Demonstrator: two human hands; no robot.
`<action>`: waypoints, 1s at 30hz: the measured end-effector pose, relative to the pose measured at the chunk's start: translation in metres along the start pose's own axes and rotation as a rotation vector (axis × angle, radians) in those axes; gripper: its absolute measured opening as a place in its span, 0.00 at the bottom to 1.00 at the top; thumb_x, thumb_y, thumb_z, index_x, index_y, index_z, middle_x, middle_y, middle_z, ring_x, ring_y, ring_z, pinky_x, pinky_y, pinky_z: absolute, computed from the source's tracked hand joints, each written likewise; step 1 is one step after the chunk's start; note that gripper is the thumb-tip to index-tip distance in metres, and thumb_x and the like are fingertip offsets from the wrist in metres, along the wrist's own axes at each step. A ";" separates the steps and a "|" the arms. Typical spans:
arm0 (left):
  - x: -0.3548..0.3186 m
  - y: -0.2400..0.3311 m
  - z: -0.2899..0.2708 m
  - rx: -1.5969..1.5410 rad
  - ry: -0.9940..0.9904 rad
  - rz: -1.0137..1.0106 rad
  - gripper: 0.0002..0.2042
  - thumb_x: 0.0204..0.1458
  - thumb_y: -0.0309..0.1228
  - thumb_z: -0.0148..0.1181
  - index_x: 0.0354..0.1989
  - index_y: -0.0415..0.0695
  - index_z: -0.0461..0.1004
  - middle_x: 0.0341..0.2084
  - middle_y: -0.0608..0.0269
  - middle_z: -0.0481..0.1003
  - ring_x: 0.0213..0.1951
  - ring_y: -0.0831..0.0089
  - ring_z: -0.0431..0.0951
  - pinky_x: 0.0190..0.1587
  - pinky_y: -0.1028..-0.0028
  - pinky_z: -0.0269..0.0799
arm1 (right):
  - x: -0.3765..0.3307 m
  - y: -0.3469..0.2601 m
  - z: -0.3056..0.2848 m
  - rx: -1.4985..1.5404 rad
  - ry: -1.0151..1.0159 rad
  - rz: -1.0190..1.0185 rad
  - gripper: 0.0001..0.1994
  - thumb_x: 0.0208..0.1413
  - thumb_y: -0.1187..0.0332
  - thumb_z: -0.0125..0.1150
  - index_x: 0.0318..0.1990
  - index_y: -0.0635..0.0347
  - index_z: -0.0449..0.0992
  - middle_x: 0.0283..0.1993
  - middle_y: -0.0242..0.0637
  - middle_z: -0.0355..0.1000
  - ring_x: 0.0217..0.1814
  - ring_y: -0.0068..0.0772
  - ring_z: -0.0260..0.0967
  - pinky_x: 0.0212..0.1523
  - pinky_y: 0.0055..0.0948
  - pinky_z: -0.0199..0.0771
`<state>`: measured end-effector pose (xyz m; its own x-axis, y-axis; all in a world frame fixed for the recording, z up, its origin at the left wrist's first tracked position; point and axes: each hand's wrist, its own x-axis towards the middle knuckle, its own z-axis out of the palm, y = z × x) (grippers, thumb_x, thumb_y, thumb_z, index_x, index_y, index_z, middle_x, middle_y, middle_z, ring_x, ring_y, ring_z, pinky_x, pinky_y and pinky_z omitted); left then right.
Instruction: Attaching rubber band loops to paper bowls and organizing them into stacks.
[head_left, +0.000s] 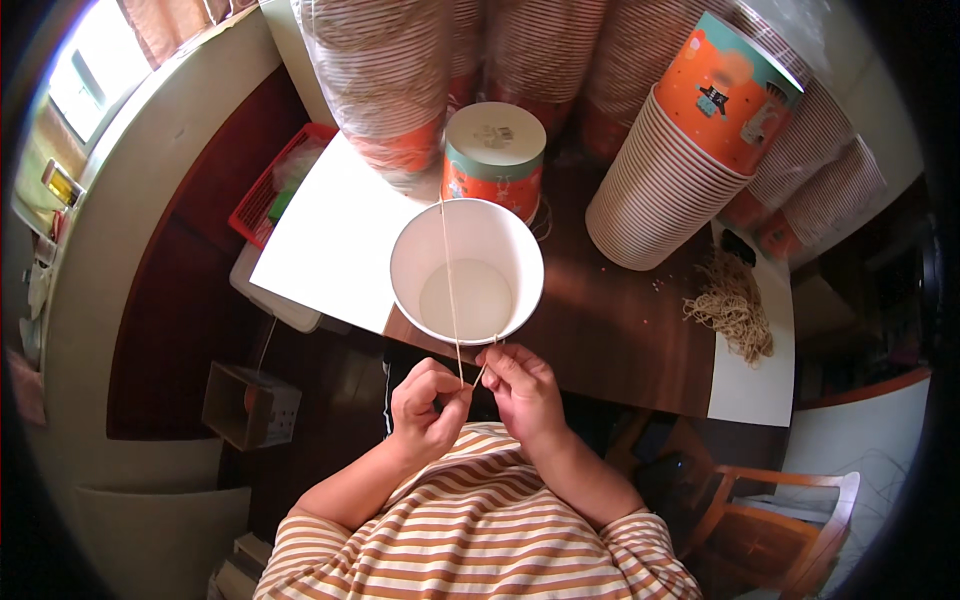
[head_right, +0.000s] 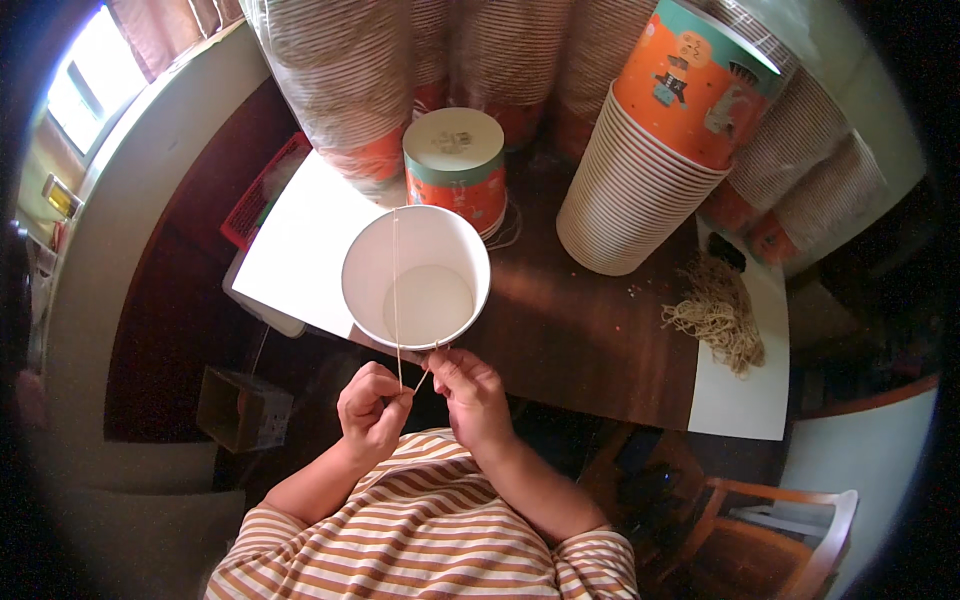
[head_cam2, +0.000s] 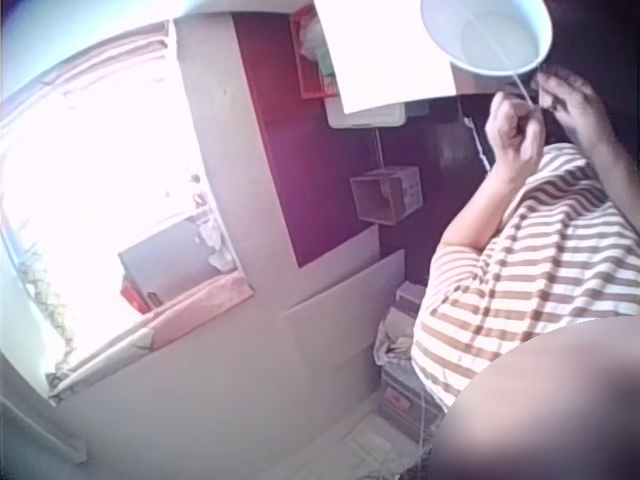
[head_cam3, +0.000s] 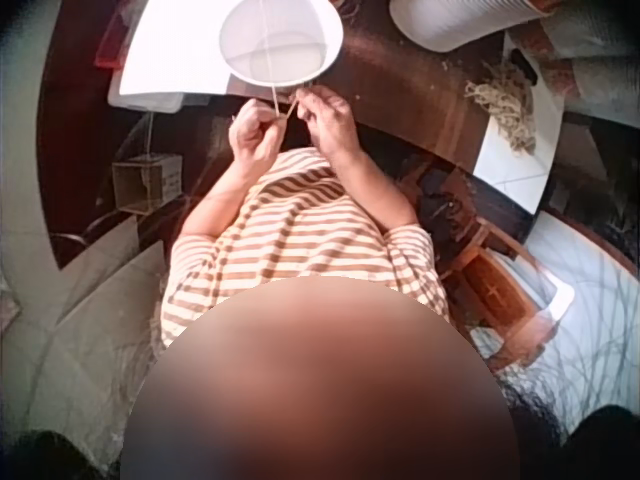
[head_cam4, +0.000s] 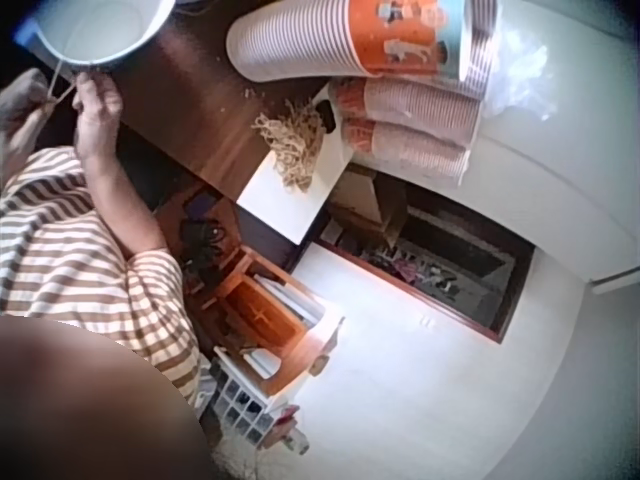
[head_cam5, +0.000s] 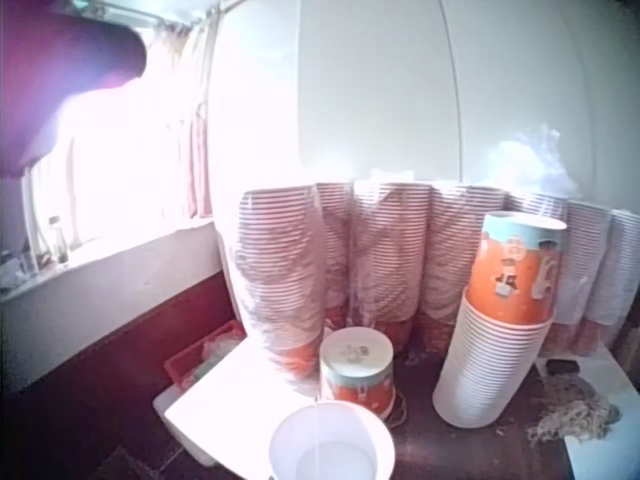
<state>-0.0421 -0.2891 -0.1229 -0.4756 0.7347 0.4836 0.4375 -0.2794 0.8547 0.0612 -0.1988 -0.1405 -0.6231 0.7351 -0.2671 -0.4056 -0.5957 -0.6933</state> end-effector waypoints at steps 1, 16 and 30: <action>0.000 0.000 -0.002 0.003 -0.008 -0.005 0.06 0.40 0.14 0.57 0.23 0.38 0.69 0.18 0.62 0.67 0.18 0.77 0.65 0.20 0.78 0.59 | 0.004 0.001 -0.004 -0.026 -0.012 -0.036 0.04 0.55 0.72 0.58 0.33 0.64 0.75 0.29 0.33 0.72 0.28 0.20 0.61 0.33 0.19 0.62; 0.011 -0.006 -0.017 0.349 0.058 0.562 0.13 0.40 0.15 0.56 0.37 0.37 0.70 0.31 0.50 0.73 0.25 0.70 0.71 0.24 0.79 0.64 | 0.014 -0.003 0.005 -0.287 -0.059 -0.115 0.06 0.54 0.70 0.60 0.37 0.62 0.76 0.33 0.31 0.75 0.31 0.16 0.64 0.32 0.16 0.62; 0.008 -0.013 0.003 0.456 -0.119 0.163 0.11 0.42 0.19 0.60 0.37 0.39 0.73 0.26 0.59 0.74 0.26 0.63 0.75 0.29 0.69 0.71 | 0.001 0.001 -0.001 -0.239 -0.087 -0.093 0.07 0.56 0.71 0.59 0.40 0.63 0.75 0.38 0.30 0.74 0.40 0.16 0.67 0.45 0.18 0.67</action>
<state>-0.0494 -0.2776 -0.1306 -0.2945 0.7766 0.5570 0.8008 -0.1174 0.5872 0.0609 -0.1979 -0.1423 -0.6496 0.7465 -0.1439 -0.3004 -0.4259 -0.8535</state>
